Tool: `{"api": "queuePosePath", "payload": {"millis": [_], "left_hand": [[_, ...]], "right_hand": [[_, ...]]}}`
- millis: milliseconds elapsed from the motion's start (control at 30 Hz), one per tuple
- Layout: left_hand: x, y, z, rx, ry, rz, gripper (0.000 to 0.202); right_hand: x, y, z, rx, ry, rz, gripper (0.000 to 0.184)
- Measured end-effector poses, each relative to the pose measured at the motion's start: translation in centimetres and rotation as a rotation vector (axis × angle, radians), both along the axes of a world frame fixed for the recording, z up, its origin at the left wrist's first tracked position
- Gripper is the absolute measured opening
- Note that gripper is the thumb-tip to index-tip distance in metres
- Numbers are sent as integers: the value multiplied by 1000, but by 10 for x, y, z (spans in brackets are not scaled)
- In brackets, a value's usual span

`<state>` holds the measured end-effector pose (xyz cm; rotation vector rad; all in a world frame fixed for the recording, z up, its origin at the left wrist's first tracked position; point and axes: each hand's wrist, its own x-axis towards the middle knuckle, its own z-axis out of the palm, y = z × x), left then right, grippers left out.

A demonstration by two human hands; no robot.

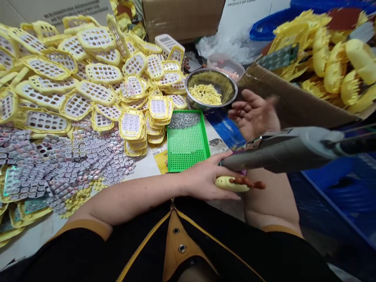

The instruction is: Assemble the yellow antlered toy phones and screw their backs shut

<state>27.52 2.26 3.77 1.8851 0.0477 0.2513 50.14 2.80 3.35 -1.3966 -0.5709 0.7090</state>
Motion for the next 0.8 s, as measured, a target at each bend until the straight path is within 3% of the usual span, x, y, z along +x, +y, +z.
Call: {"api": "queuePosePath", "payload": {"millis": [33, 100, 133, 200, 233, 300, 367, 433, 500, 567, 667, 800], "left_hand": [[-1, 0, 2, -5, 12, 0, 47], [-5, 0, 6, -28, 57, -16, 45], [-8, 0, 8, -46, 83, -28, 44], [-19, 0, 12, -92, 121, -55, 42], [-27, 0, 13, -125, 144, -65, 41], [-46, 2, 13, -250, 210, -47, 38], [-68, 5, 8, -516, 326, 38, 39], [-86, 8, 1, -805, 376, 266, 40], [-98, 10, -5, -997, 331, 488, 40], [-102, 11, -8, -1079, 282, 582, 40], [-100, 12, -9, -1101, 352, 542, 40], [-99, 12, -12, -1093, 446, 537, 44]], "right_hand": [[-8, -21, 3, 49, 15, 92, 48], [-24, -62, 5, 176, -17, 503, 70], [-31, -80, 4, 131, -39, 711, 72], [-42, -106, 0, 95, -86, 864, 65], [-47, -115, -2, 92, -115, 868, 63], [-57, -124, -2, 155, -174, 765, 60], [-68, -124, 2, 224, -200, 619, 57], [-83, -118, 8, 261, -184, 464, 49], [-97, -107, 13, 295, -202, 336, 40], [-108, -95, 11, 378, -257, 211, 31], [-115, -74, -2, 468, -334, 78, 25], [-114, -49, -23, 422, -353, 68, 24]]}}
